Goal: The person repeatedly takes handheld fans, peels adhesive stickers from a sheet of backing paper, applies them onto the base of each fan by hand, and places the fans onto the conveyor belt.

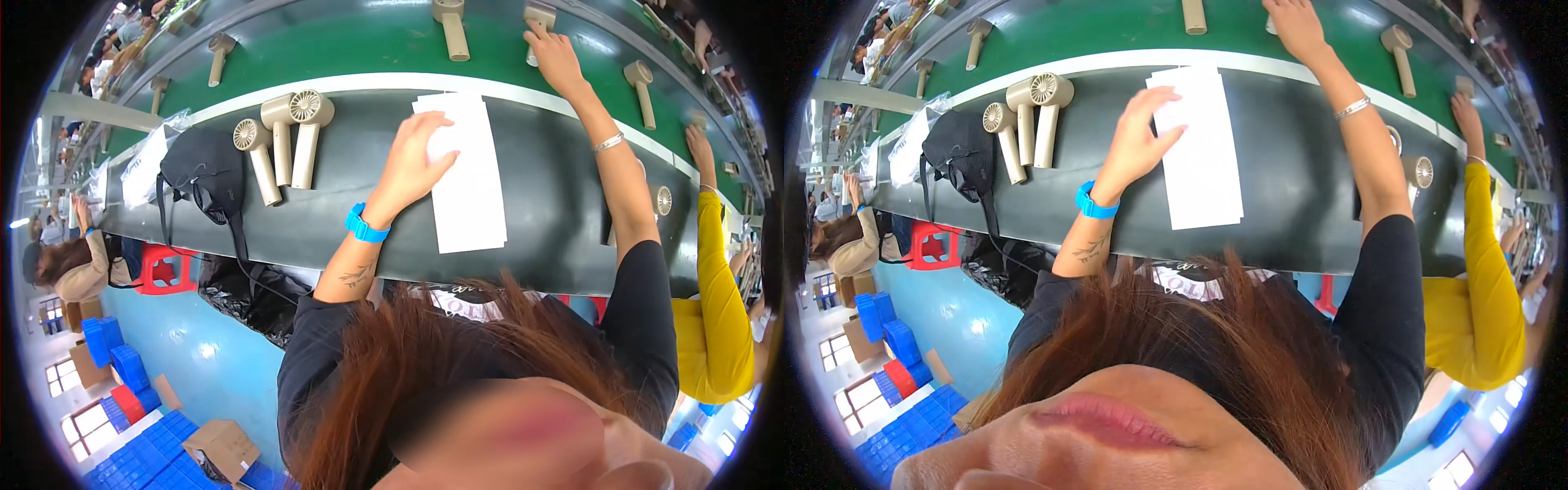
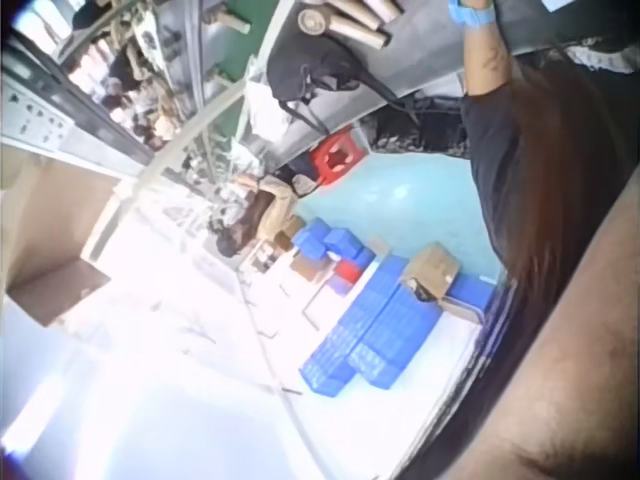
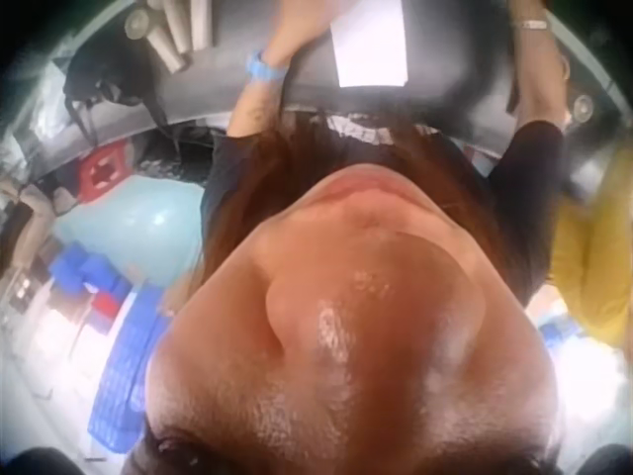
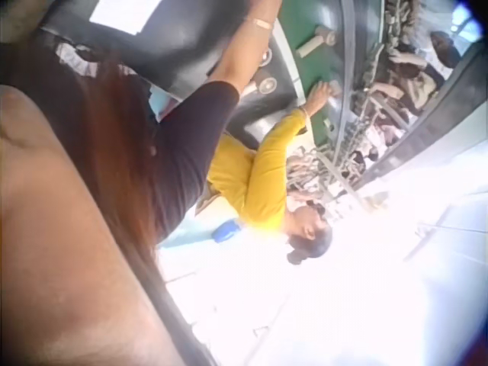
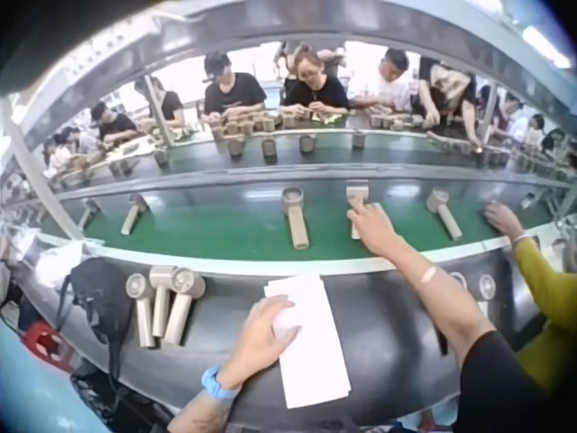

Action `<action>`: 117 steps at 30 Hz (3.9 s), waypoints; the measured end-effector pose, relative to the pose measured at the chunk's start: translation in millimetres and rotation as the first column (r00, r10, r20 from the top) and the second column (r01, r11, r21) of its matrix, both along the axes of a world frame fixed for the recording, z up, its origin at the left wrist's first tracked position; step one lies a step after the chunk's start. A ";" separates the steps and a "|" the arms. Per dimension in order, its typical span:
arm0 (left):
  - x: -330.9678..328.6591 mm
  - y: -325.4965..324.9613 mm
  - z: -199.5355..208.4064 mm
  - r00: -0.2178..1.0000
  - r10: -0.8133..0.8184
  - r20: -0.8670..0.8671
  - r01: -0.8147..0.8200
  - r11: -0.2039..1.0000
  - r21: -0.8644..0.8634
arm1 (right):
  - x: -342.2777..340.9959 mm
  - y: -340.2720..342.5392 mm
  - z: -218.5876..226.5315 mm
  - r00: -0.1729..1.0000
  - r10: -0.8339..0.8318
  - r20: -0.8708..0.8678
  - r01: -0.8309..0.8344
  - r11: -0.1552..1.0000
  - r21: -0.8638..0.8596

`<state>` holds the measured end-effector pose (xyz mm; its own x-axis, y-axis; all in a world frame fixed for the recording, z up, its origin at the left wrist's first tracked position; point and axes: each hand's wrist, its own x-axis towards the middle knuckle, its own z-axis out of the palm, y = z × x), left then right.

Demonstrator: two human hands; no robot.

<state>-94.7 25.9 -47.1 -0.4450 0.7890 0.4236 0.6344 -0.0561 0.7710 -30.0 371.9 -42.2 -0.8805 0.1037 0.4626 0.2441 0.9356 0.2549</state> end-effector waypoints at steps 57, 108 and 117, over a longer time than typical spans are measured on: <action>18.4 23.8 -17.5 0.142 -0.062 0.988 0.362 0.932 0.006 | 132.7 -236.0 -15.6 0.993 -0.074 -0.092 -0.027 0.614 -0.789; 82.8 -31.9 51.1 0.654 -0.441 0.615 0.288 0.896 0.336 | 153.6 -267.8 73.2 0.812 -0.207 -0.546 -0.574 -0.109 -0.811; 83.2 -28.4 53.4 0.623 -0.459 0.633 0.302 0.888 0.347 | 154.9 -264.9 75.1 0.820 -0.195 -0.539 -0.562 -0.091 -0.822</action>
<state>-11.6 -2.4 6.3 -0.3444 0.8946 0.2847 -0.1782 -0.3600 0.9158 124.9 107.0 32.9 -0.7287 0.6138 0.3038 -0.2974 0.1160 -0.9477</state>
